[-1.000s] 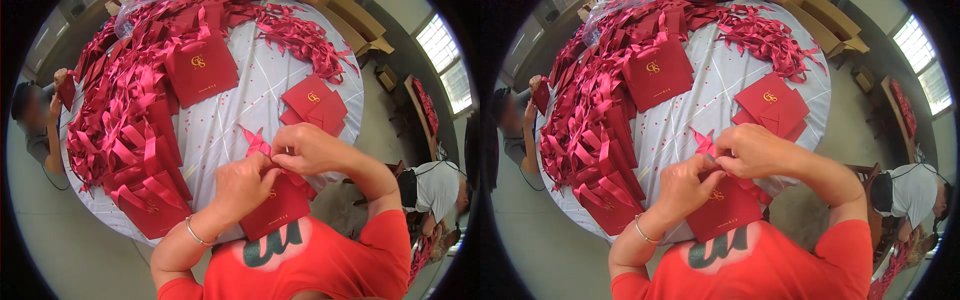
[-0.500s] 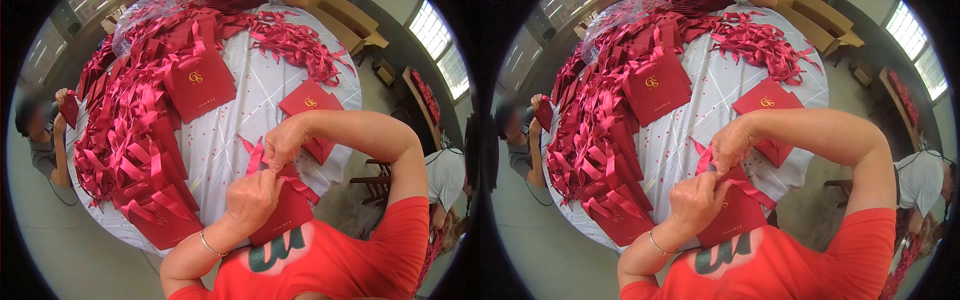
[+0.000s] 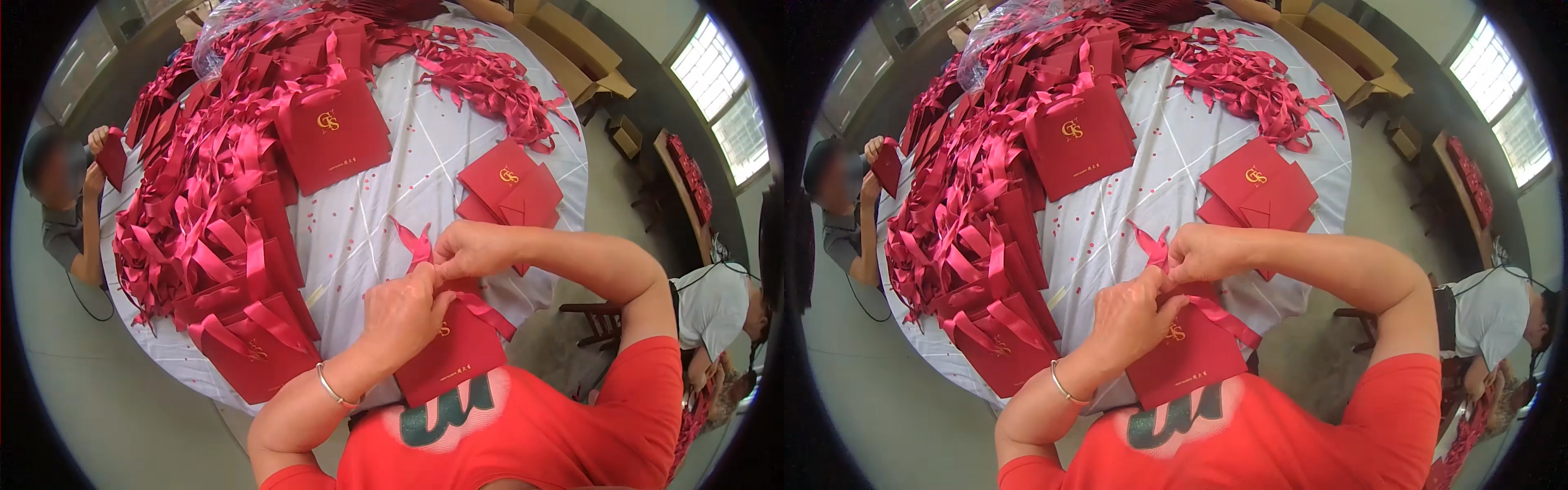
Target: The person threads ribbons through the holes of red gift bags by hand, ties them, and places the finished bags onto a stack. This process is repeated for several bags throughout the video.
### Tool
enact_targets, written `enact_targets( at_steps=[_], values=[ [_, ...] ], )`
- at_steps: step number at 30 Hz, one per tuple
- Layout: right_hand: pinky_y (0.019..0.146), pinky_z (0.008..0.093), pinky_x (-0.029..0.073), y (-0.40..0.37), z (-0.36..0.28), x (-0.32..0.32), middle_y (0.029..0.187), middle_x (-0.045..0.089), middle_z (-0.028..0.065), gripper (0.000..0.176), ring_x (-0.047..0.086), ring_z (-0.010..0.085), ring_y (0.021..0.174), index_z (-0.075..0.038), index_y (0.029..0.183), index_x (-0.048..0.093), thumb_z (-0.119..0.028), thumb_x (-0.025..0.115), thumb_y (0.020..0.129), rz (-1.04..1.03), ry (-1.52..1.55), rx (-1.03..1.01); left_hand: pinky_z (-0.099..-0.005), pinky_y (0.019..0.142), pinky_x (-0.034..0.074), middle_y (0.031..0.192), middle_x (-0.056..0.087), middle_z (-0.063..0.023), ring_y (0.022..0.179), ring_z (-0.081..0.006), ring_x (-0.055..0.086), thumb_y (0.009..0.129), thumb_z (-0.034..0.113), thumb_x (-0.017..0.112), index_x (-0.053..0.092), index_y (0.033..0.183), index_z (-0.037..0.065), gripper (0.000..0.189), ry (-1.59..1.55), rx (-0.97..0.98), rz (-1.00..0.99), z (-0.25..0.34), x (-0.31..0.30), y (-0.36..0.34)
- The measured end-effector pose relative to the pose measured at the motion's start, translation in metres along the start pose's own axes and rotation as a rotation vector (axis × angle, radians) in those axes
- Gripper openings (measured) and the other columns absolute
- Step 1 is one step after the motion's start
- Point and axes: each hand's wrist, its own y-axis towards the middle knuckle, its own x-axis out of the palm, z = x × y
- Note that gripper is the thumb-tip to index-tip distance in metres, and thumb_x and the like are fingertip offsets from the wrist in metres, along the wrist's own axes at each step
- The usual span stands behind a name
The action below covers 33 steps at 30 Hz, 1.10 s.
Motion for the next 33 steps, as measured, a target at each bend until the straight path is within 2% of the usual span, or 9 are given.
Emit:
enact_targets(
  at_steps=[3, 7, 12, 19, 21, 24, 28, 30, 33],
  values=[
    [0.058, 0.0341, 0.048, 0.012, 0.005, -0.005, 0.067, 0.064, 0.0076, 0.028, 0.059, 0.015, 0.063, 0.002, 0.086, 0.071, -0.026, 0.067, 0.087, 0.288, 0.077, -0.139, -0.0465, 0.054, 0.049, 0.067, 0.067, -0.0132, 0.064, -0.0357, 0.067, 0.082, 0.025, 0.075, 0.059, 0.088, 0.007, 0.025, -0.044, 0.014, -0.009, -0.001, 0.0, -0.001],
    [0.063, 0.0291, 0.047, 0.033, 0.003, -0.022, 0.073, 0.063, 0.0015, 0.026, 0.055, 0.0072, 0.072, 0.002, 0.086, 0.069, -0.024, 0.066, 0.091, 0.414, 0.035, -0.027, -0.0472, 0.06, 0.052, 0.083, 0.069, -0.0188, 0.065, -0.0382, 0.066, 0.085, 0.029, 0.073, 0.059, 0.089, 0.005, 0.027, 0.077, -0.084, -0.11, 0.002, -0.001, -0.001],
    [0.065, 0.032, 0.049, 0.05, 0.009, -0.022, 0.075, 0.065, 0.0083, 0.029, 0.058, 0.0128, 0.071, 0.004, 0.089, 0.068, -0.026, 0.066, 0.091, 0.595, -0.066, -0.149, -0.0494, 0.059, 0.054, 0.136, 0.045, -0.0336, 0.065, -0.0426, 0.066, 0.087, 0.027, 0.07, 0.058, 0.094, 0.006, 0.025, 0.189, -0.084, -0.092, 0.005, 0.0, -0.006],
    [0.067, 0.0351, 0.05, 0.057, -0.003, -0.02, 0.076, 0.067, 0.0143, 0.03, 0.063, 0.02, 0.071, 0.003, 0.09, 0.068, -0.027, 0.066, 0.091, 0.588, -0.13, -0.202, -0.0495, 0.059, 0.054, 0.132, 0.046, -0.0407, 0.066, -0.044, 0.067, 0.087, 0.028, 0.07, 0.058, 0.097, 0.008, 0.026, 0.202, -0.057, -0.082, -0.002, 0.001, -0.006],
    [0.074, 0.0437, 0.052, 0.065, -0.008, -0.022, 0.084, 0.069, 0.024, 0.032, 0.068, 0.0372, 0.081, 0.002, 0.09, 0.071, -0.029, 0.064, 0.089, 0.655, -0.209, -0.183, -0.0496, 0.059, 0.054, 0.132, 0.046, -0.0409, 0.066, -0.0446, 0.067, 0.087, 0.029, 0.07, 0.057, 0.096, 0.008, 0.026, 0.209, -0.053, -0.085, -0.002, 0.001, -0.006],
    [0.075, 0.0445, 0.051, 0.074, -0.007, -0.022, 0.085, 0.069, 0.0236, 0.03, 0.068, 0.0385, 0.083, 0.001, 0.091, 0.071, -0.028, 0.063, 0.09, 0.639, -0.205, -0.249, -0.0496, 0.06, 0.055, 0.132, 0.046, -0.0409, 0.066, -0.0447, 0.067, 0.087, 0.029, 0.07, 0.057, 0.096, 0.008, 0.026, 0.2, -0.056, -0.082, -0.002, 0.002, -0.006],
    [0.076, 0.0443, 0.051, 0.068, -0.006, -0.021, 0.087, 0.07, 0.0231, 0.03, 0.068, 0.0385, 0.084, 0.001, 0.093, 0.071, -0.028, 0.063, 0.09, 0.642, -0.202, -0.269, -0.0494, 0.06, 0.055, 0.132, 0.046, -0.0408, 0.066, -0.0446, 0.067, 0.086, 0.03, 0.071, 0.058, 0.096, 0.008, 0.027, 0.192, -0.065, -0.068, -0.002, 0.002, -0.006],
    [0.07, 0.0344, 0.051, 0.064, 0.0, -0.019, 0.081, 0.069, 0.0163, 0.028, 0.065, 0.0215, 0.074, 0.003, 0.093, 0.068, -0.025, 0.063, 0.091, 0.771, -0.137, -0.344, -0.0491, 0.06, 0.055, 0.133, 0.045, -0.041, 0.067, -0.0444, 0.067, 0.086, 0.03, 0.071, 0.059, 0.096, 0.007, 0.028, 0.199, -0.076, -0.065, -0.002, 0.002, -0.006],
    [0.068, 0.032, 0.05, 0.025, -0.012, -0.007, 0.08, 0.068, 0.0134, 0.021, 0.064, 0.0165, 0.075, 0.001, 0.091, 0.069, -0.02, 0.067, 0.089, 0.791, -0.09, -0.308, -0.0486, 0.061, 0.056, 0.134, 0.045, -0.041, 0.067, -0.0443, 0.067, 0.086, 0.03, 0.072, 0.06, 0.096, 0.004, 0.03, 0.209, -0.078, -0.06, -0.001, 0.0, -0.006]
  ],
)
